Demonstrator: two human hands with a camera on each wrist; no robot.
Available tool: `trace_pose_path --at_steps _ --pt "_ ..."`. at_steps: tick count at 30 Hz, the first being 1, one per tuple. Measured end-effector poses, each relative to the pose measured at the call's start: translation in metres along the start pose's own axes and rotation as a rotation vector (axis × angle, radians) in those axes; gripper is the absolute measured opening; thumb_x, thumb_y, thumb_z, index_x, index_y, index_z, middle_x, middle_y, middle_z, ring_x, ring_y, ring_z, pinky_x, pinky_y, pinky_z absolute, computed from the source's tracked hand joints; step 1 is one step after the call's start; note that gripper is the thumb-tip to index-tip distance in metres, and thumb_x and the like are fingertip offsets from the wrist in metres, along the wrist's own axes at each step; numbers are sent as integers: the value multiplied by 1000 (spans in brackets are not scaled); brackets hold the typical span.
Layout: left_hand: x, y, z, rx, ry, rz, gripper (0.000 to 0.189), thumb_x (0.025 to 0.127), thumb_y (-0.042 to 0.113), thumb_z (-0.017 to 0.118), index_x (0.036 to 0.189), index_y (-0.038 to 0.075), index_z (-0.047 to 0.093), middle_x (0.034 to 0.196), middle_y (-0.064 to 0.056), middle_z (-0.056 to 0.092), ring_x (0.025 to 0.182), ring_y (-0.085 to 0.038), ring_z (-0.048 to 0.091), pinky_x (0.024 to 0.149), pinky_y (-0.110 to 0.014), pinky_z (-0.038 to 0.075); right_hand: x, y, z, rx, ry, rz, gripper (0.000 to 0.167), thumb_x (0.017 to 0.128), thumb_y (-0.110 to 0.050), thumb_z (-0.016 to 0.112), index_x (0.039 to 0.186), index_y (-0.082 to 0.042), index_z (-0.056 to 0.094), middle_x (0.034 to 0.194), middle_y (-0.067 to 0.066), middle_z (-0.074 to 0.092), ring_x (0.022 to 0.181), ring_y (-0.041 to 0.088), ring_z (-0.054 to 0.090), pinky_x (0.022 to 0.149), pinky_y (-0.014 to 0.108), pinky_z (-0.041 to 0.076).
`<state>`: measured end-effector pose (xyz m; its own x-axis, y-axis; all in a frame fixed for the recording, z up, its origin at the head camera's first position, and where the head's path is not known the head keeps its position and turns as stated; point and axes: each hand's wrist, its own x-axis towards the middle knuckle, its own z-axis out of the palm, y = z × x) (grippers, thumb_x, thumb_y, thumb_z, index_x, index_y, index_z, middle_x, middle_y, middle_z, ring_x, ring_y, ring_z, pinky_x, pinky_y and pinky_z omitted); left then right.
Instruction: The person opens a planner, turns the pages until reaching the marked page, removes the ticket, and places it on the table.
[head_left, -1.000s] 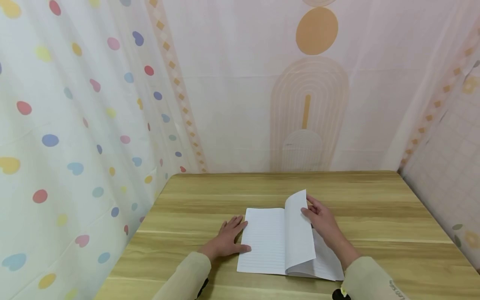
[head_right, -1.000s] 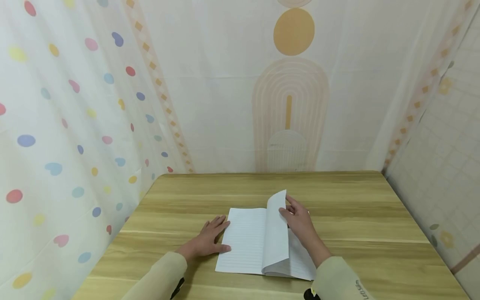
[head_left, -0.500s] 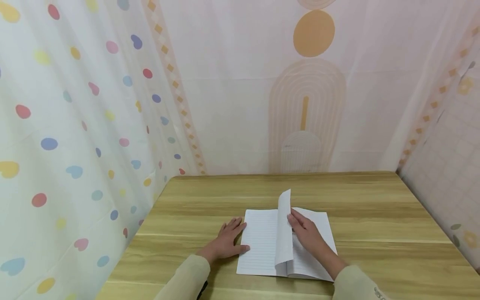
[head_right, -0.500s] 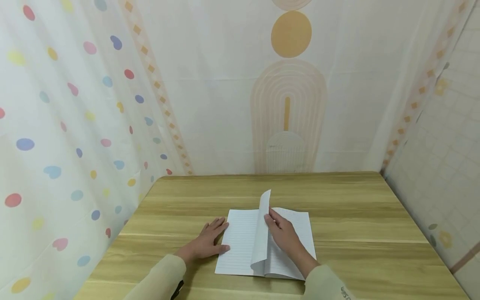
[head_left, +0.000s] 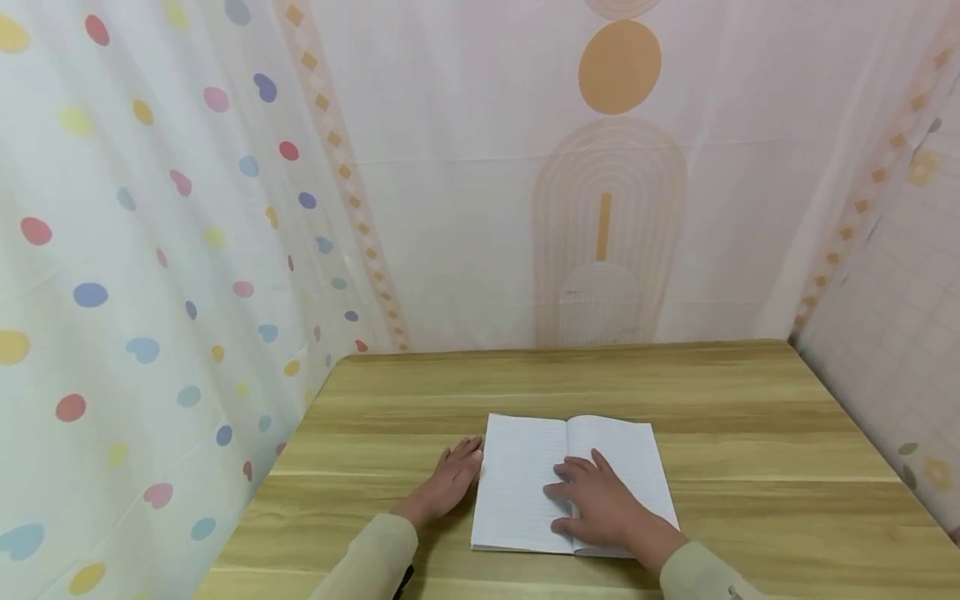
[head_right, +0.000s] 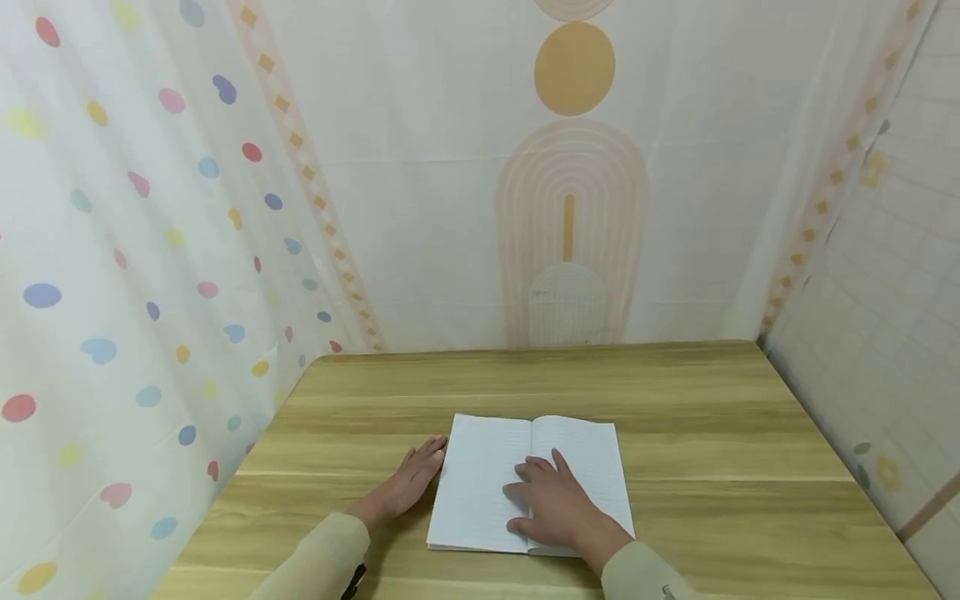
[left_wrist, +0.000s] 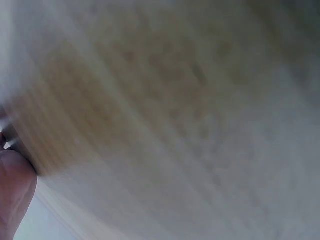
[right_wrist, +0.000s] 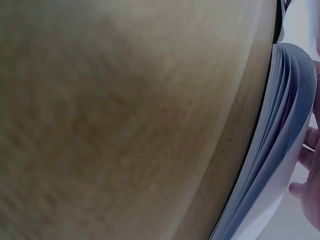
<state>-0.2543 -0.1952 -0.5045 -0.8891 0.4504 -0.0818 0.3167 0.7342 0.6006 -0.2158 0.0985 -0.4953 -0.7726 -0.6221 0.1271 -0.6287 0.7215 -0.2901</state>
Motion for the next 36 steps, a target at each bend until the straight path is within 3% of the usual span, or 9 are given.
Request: trace_pose_path --at_steps 5,8,14,19,24,29,36 --pt "0 -3 1 86 -36 -3 84 98 53 53 154 -4 28 162 -19 19 150 -37 9 117 -59 4 1 2 -1 8 21 11 47 86 -40 74 126 -15 68 137 15 56 132 37 45 110 60 28" --pt "-1 -5 1 94 -41 11 94 91 54 64 155 -3 24 162 -19 18 150 -36 9 117 -58 4 -2 9 -2 39 75 45 50 89 -36 71 130 -7 65 139 21 53 133 40 44 110 57 31" --pt "-2 -7 1 83 -40 32 91 92 52 65 155 -2 27 162 -20 18 150 -37 9 117 -60 4 -13 36 -6 38 165 191 50 98 -31 61 133 5 59 138 29 52 131 44 45 109 56 33" --pt "-2 -6 0 84 -51 30 86 92 51 64 154 0 32 162 -19 17 150 -37 8 117 -59 3 -27 62 -15 -2 143 348 55 98 -34 61 133 8 56 139 36 45 131 52 40 105 66 31" --pt "-2 -5 -1 90 -57 28 86 93 50 65 154 0 31 163 -19 17 150 -37 8 117 -59 3 -34 86 -19 30 106 475 73 96 -48 60 142 7 47 143 42 33 132 59 30 103 73 24" --pt "-2 -5 -1 107 -61 28 86 93 51 64 154 1 31 163 -18 17 150 -36 8 117 -59 3 -37 96 -23 65 68 509 87 93 -59 58 146 7 40 145 44 28 133 60 27 102 74 22" --pt "0 -7 1 121 -62 22 87 93 53 62 155 2 30 163 -17 16 151 -35 8 118 -57 3 -35 94 -31 66 24 522 90 92 -60 59 147 9 38 146 44 27 133 60 26 103 74 23"
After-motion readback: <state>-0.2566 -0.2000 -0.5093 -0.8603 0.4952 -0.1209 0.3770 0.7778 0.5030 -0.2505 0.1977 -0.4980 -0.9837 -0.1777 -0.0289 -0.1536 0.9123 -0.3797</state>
